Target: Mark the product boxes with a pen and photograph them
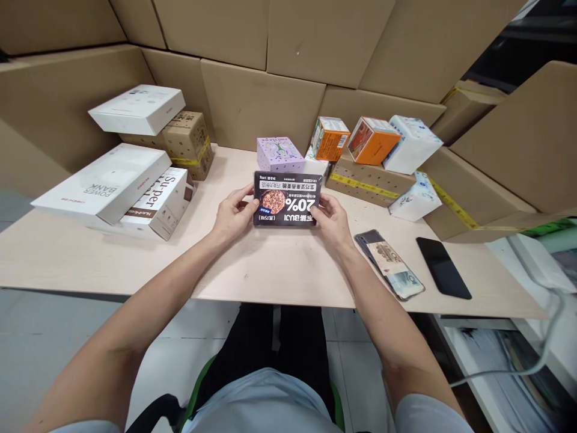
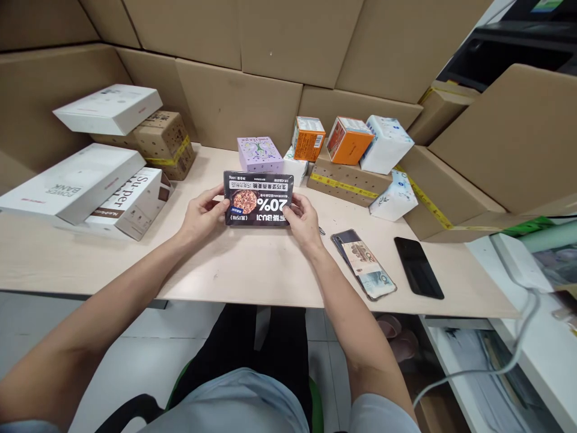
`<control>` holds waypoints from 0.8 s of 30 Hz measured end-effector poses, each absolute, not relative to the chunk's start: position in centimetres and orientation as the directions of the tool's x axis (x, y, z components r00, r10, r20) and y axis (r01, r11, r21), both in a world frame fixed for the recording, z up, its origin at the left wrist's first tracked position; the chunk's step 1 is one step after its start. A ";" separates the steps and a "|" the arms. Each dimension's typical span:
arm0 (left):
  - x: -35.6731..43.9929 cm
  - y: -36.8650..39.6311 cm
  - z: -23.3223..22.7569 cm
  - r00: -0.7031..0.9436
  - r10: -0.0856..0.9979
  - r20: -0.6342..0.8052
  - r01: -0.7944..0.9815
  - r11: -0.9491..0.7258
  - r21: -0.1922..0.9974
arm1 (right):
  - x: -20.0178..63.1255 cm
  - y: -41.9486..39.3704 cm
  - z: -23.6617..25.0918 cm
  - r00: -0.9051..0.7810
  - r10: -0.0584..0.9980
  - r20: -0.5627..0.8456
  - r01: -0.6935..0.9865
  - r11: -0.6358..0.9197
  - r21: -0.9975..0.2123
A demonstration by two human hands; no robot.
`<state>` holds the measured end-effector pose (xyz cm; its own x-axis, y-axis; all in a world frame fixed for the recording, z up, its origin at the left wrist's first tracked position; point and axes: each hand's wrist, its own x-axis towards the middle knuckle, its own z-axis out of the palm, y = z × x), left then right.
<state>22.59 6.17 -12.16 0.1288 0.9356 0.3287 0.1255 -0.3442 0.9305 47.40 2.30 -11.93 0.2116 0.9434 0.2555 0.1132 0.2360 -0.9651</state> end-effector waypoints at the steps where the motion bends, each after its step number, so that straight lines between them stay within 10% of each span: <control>1: 22.6 6.1 -12.1 0.129 0.933 0.336 0.115 -0.350 0.930 | 47.4 2.3 -11.9 0.215 0.942 0.259 0.123 0.237 -0.964; 12: 23.1 5.2 -11.3 0.033 0.916 0.400 0.153 -0.400 0.903 | 48.0 2.5 -11.8 0.278 0.947 0.163 0.034 0.160 -0.987; 16: 22.8 5.1 -11.4 0.082 0.888 0.453 0.246 -0.458 0.854 | 49.0 2.6 -11.6 0.314 0.931 0.186 0.280 0.096 -0.955; 20: 22.4 5.2 -11.3 0.117 0.862 0.494 0.276 -0.506 0.817 | 50.2 1.8 -10.9 0.275 0.911 0.308 0.806 -0.044 -0.590; 24: 22.1 5.2 -11.1 0.148 0.850 0.505 0.282 -0.526 0.803 | 50.4 1.3 -10.8 0.235 0.969 0.080 0.947 -0.210 -0.243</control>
